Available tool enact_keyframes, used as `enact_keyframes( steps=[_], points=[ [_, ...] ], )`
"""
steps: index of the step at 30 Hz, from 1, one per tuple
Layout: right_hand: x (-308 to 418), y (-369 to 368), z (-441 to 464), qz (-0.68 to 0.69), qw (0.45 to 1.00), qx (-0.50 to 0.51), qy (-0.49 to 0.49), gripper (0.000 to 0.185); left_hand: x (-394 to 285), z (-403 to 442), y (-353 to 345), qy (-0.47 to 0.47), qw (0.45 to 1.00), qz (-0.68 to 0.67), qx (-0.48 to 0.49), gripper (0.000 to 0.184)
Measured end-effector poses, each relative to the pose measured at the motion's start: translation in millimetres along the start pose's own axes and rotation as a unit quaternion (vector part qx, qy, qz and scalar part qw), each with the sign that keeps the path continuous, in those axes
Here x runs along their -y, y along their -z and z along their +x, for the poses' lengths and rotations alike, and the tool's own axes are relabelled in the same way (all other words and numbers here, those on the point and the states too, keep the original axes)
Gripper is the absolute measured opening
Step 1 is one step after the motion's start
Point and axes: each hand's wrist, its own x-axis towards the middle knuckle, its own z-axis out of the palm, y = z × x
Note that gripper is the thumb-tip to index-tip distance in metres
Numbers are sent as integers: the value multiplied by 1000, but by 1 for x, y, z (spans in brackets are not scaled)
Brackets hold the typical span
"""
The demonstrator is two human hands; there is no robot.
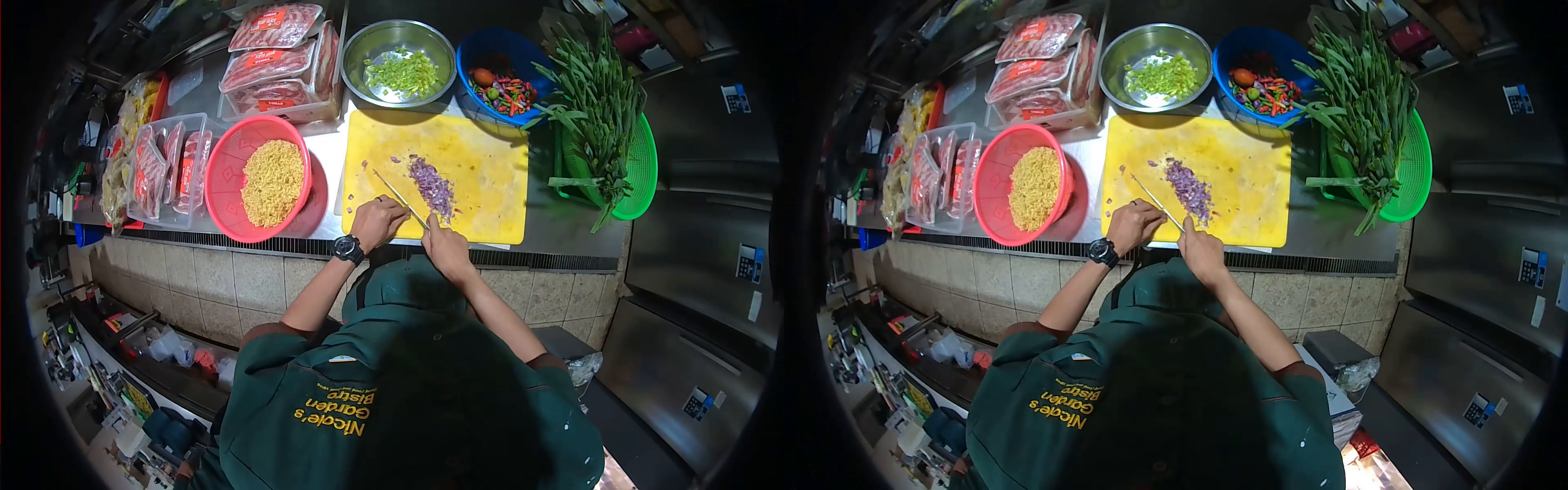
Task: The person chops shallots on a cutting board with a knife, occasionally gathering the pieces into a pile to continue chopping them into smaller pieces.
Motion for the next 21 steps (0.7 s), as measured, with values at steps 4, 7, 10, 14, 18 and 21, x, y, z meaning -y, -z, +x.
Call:
enact_keyframes(
  steps=[4,7,10,14,18,21],
  points=[
    [5,1,-1,-19,1000,7,-2,30,3,-1,1,-12,999,24,27,12],
    [4,-1,-2,-26,999,23,-11,28,4,1,1,-22,999,13,29,13],
    [5,-10,5,-29,1000,9,0,27,3,0,0,-12,1000,4,13,14],
    [15,-7,14,-41,999,-9,9,24,2,1,2,-12,999,13,28,14],
    [19,-3,5,-27,999,-16,-3,22,2,1,5,-19,999,3,36,14],
    [17,-16,12,-33,999,-16,-12,24,4,2,5,-8,999,2,50,14]
  ],
)
